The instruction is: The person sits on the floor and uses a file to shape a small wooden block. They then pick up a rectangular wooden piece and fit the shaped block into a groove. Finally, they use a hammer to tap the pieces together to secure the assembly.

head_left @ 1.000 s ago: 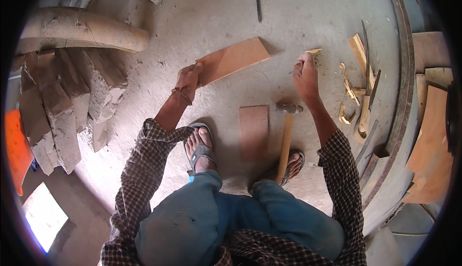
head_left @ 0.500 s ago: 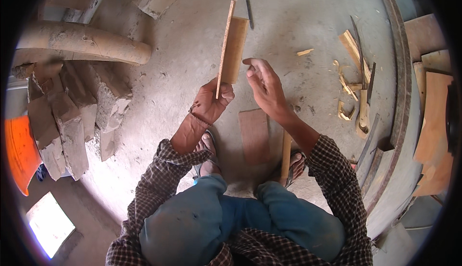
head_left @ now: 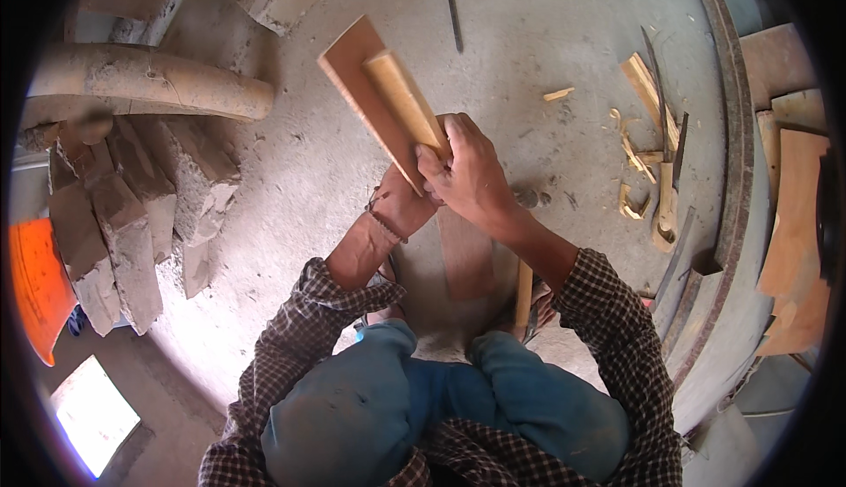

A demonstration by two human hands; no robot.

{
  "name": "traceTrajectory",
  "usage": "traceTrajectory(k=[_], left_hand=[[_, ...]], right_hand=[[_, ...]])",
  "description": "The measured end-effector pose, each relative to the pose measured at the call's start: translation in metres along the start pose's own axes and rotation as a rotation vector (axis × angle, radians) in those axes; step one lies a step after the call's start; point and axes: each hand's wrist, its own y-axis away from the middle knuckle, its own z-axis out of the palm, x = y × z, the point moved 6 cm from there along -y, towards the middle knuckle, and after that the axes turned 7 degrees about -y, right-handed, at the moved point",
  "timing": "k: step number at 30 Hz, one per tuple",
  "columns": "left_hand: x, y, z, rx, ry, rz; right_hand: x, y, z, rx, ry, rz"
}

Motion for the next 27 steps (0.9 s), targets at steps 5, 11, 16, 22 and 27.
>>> traceTrajectory(k=[5,11,16,22,27], left_hand=[[0.009,0.005,-0.01,0.299,0.057,0.153],[0.021,0.01,0.009,0.337,-0.221,0.366],[0.029,0.011,0.001,0.492,-0.468,0.354],[0.035,0.015,0.005,0.584,-0.546,0.342],[0.04,0.012,0.007,0.508,-0.679,0.297]], right_hand=[[-0.015,0.004,-0.002,0.051,0.136,-0.044],[-0.013,0.005,-0.01,0.101,0.158,-0.121],[-0.017,0.005,-0.012,0.082,0.152,-0.155],[-0.026,0.005,-0.018,0.098,0.163,-0.147],[-0.022,0.005,-0.023,0.109,0.134,-0.172]])
